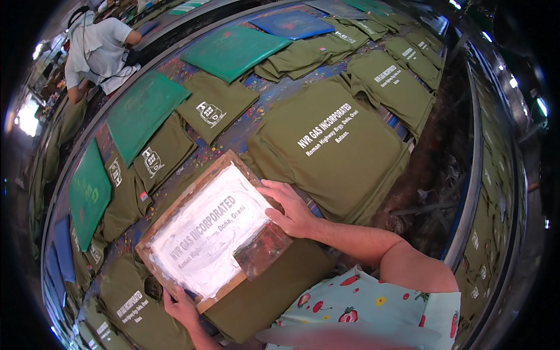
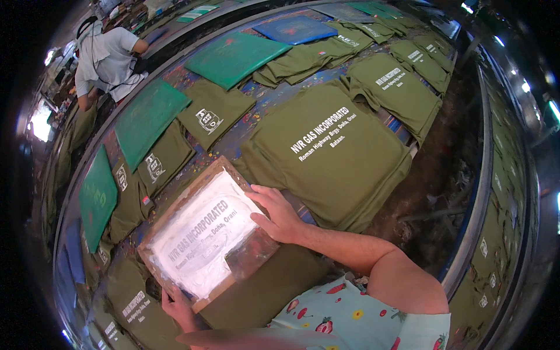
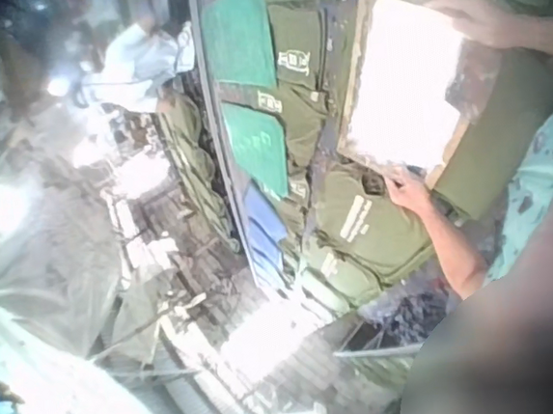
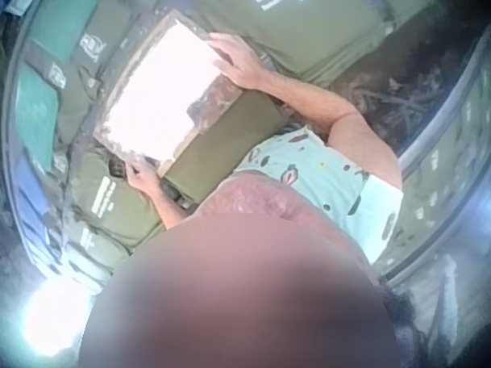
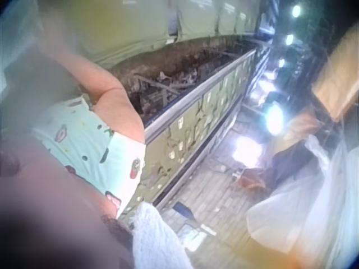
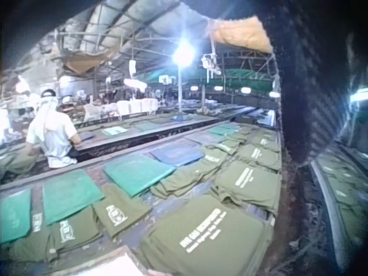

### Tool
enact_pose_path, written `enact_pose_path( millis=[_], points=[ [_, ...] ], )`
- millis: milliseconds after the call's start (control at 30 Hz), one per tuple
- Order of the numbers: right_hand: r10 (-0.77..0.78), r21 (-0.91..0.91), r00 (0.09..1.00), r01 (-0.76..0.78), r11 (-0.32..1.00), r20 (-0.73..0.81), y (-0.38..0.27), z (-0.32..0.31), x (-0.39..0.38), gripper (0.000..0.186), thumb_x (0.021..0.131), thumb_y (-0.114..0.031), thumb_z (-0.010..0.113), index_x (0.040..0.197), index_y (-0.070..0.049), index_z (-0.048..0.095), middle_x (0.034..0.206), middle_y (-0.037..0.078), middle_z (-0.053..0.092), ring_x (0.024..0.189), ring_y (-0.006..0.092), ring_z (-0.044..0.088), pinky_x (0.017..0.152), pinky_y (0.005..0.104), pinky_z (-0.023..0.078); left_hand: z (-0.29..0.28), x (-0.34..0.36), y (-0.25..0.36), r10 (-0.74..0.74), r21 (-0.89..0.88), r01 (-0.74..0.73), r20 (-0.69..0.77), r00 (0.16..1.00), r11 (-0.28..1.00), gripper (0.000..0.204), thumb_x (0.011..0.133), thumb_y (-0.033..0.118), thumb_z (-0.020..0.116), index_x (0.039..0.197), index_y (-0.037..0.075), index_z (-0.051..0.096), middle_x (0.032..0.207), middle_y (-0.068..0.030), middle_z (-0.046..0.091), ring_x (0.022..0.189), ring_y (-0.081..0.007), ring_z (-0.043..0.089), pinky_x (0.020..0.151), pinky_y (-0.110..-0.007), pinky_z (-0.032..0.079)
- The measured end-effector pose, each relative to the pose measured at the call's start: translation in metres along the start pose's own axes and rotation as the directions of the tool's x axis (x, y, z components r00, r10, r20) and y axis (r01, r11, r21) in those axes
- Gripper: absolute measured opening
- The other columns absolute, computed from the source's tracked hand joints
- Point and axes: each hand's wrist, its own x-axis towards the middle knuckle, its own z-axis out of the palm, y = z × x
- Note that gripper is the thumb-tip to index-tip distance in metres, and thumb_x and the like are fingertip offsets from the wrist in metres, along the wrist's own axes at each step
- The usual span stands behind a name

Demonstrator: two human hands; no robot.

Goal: The person uses a squeegee to spread white ink across a screen printing frame held over a green shirt. The person repeatedly wipes the ink across the screen and lifts the frame to move to the next shirt in a row of identical shirts.

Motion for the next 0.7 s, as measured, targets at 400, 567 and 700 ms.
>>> enact_pose_path(
  millis=[400, 567, 700],
  points=[
    [0.051, 0.212, 0.962, 0.008, 0.977, -0.268, 0.001, 0.005, -0.014, 0.052, 0.107, -0.017, 0.066, 0.154, 0.004, 0.057, 0.15, 0.021, 0.063, 0.133, 0.0271, 0.063, 0.107, 0.0403, 0.053, 0.002, -0.021, -0.009, 0.099, -0.047, -0.112, -0.222, 0.97, 0.993, 0.062, 0.105, 0.013, 0.077, 0.153, -0.019, 0.052, 0.147, -0.0261, 0.066, 0.125, -0.0273, 0.065, 0.109, -0.04, 0.054],
    [0.163, 0.312, 0.982, -0.127, 0.942, -0.092, -0.003, -0.003, 0.0, 0.05, 0.113, -0.027, 0.064, 0.151, 0.006, 0.06, 0.132, 0.016, 0.074, 0.112, 0.0176, 0.069, 0.099, 0.034, 0.055, 0.001, -0.015, -0.001, 0.107, 0.054, -0.098, -0.211, 0.972, 0.994, 0.06, 0.104, 0.014, 0.078, 0.151, -0.018, 0.056, 0.141, -0.0239, 0.07, 0.12, -0.0269, 0.067, 0.106, -0.04, 0.055],
    [0.126, 0.42, 0.992, -0.101, 0.902, -0.032, -0.018, -0.034, 0.003, 0.056, 0.112, -0.031, 0.067, 0.153, 0.007, 0.06, 0.13, 0.013, 0.075, 0.109, 0.0137, 0.068, 0.097, 0.0331, 0.056, -0.005, -0.03, 0.023, -0.024, -0.088, 0.008, -0.181, 0.983, 0.996, 0.062, 0.104, 0.015, 0.079, 0.153, -0.015, 0.054, 0.141, -0.0224, 0.069, 0.12, -0.0263, 0.067, 0.106, -0.039, 0.055]
  ],
)
